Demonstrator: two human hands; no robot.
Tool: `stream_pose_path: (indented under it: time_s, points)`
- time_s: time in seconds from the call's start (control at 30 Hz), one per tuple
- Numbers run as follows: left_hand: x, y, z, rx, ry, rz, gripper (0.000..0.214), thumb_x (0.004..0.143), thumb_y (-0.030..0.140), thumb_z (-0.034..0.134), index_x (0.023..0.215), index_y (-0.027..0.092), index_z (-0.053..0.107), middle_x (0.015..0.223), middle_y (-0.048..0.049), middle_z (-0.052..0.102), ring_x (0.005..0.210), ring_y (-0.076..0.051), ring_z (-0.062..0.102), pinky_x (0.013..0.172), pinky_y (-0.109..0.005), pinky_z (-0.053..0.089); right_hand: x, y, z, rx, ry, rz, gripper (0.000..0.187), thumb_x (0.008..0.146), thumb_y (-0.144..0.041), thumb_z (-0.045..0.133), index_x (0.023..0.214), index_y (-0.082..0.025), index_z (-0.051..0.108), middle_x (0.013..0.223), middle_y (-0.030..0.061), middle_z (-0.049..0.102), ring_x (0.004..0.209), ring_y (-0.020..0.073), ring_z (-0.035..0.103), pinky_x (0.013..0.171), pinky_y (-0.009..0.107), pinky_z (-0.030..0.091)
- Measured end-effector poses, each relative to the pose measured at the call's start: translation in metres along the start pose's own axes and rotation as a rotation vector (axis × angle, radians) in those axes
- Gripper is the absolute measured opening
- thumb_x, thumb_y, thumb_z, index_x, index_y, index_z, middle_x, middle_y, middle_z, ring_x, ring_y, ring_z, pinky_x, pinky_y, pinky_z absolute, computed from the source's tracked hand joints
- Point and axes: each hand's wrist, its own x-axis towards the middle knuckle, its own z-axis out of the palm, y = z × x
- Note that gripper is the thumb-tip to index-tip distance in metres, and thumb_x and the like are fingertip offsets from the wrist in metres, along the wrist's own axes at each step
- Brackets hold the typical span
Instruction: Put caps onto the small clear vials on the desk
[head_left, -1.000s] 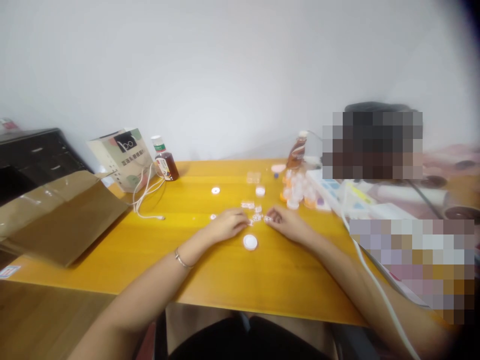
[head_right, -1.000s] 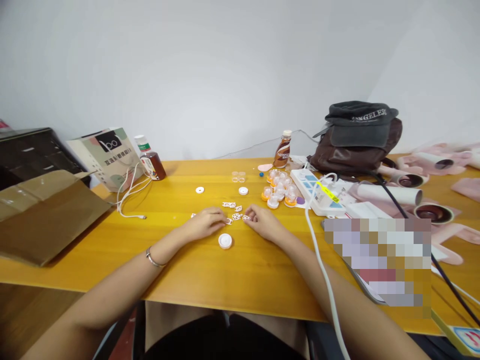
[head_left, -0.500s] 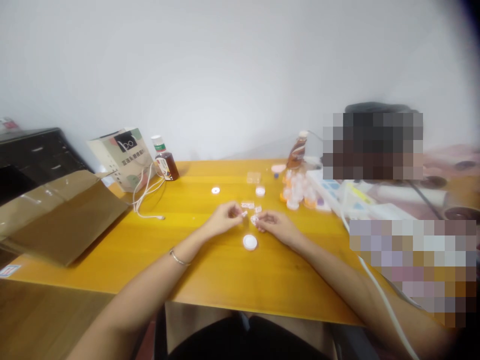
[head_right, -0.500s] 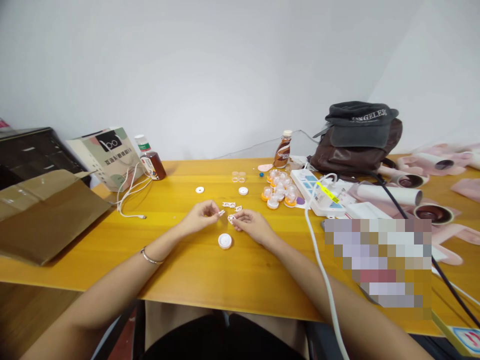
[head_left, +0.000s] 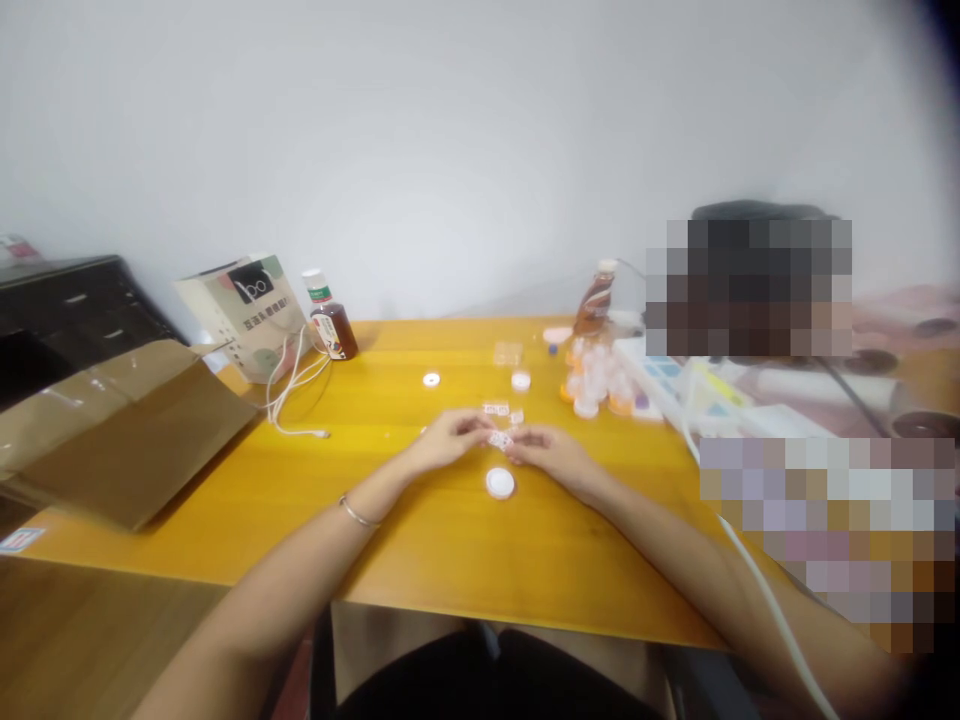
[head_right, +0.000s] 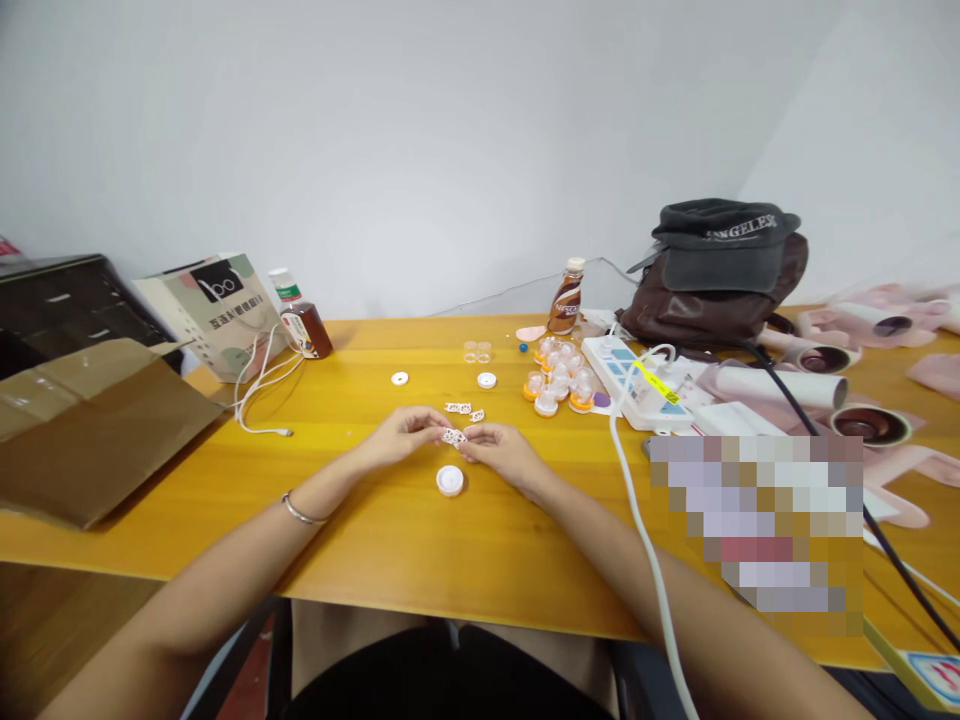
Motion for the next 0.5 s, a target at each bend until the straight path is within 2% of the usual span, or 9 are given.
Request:
stream_pose_path:
  time_s: [0.2,0.37,0.5]
  points:
    - [-0.002,0.005,0.005,0.110,-0.001,0.043,0.020,0.079,0.027,0.053,0.088,0.012,0.062,0.086,-0.0060,0.065,0.079,-0.013,0.058,0.076,-0.025,0.043,-0.003,-0.004,0.001,-0.056,-0.027,0.000,0.022,0.060,-0.035,0.069,0.071,-0.016,0.065,0.066,-0.0022,0.063,0.059,0.0079,0.056,0.069,0.024,0.045]
    - [-0.003,0.010,0.008,0.218,0.050,0.083,0.021,0.081,0.026,0.050,0.093,0.014,0.062,0.091,-0.0060,0.065,0.081,-0.014,0.058,0.074,-0.025,0.044,0.000,0.000,-0.001,-0.038,-0.020,-0.009,0.025,0.059,-0.039,0.069,0.067,-0.015,0.063,0.061,-0.0022,0.062,0.055,0.0079,0.054,0.065,0.024,0.046]
    - [-0.007,0.019,0.008,0.336,0.004,0.175,0.022,0.081,0.028,0.050,0.096,0.016,0.061,0.091,-0.0055,0.063,0.082,-0.014,0.057,0.074,-0.025,0.044,0.002,0.002,-0.003,-0.018,-0.022,-0.014,0.026,0.058,-0.039,0.070,0.067,-0.015,0.063,0.061,-0.0024,0.062,0.055,0.0073,0.054,0.064,0.023,0.045]
